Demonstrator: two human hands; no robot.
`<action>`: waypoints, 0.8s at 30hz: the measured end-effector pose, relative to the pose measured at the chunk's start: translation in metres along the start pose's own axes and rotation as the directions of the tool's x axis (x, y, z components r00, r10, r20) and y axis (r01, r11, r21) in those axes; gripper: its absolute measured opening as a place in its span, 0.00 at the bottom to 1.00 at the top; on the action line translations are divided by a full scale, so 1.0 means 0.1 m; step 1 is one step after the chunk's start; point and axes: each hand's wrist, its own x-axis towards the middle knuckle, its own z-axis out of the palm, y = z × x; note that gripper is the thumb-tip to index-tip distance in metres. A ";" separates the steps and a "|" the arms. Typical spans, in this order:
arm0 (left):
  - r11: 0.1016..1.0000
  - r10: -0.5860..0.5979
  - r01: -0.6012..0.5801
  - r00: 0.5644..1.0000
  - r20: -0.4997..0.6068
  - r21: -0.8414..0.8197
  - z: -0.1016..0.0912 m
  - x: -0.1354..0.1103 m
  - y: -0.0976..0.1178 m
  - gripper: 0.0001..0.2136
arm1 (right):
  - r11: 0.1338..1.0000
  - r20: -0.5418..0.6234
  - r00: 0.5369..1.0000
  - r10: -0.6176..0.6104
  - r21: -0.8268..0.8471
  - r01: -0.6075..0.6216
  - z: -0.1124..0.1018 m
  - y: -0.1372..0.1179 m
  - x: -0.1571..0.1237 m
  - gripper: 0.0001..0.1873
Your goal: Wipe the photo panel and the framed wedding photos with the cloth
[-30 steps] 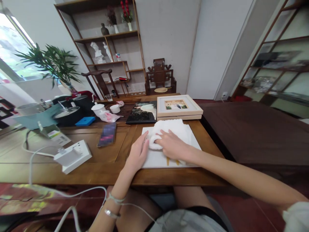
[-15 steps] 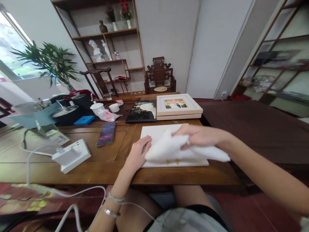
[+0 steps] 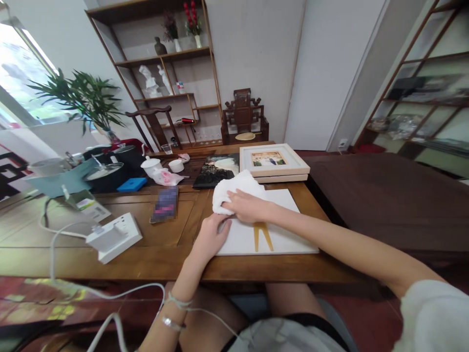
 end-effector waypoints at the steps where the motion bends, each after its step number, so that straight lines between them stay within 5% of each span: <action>1: 1.000 0.001 -0.001 1.000 0.001 -0.002 0.00 0.00 0.01 0.11 | 1.000 0.028 1.000 0.014 -0.003 -0.014 0.02 0.00 -0.02 0.23; 14: 0.998 0.031 -0.031 1.000 -0.004 -0.051 0.05 0.00 -0.05 0.13 | 0.957 0.132 0.948 0.290 -0.027 -0.289 -0.34 0.40 -0.97 0.21; 24: 0.999 0.027 -0.026 1.000 0.007 -0.047 0.06 0.00 -0.04 0.13 | 0.959 0.005 0.960 0.282 -0.039 -0.281 0.05 0.46 -1.23 0.30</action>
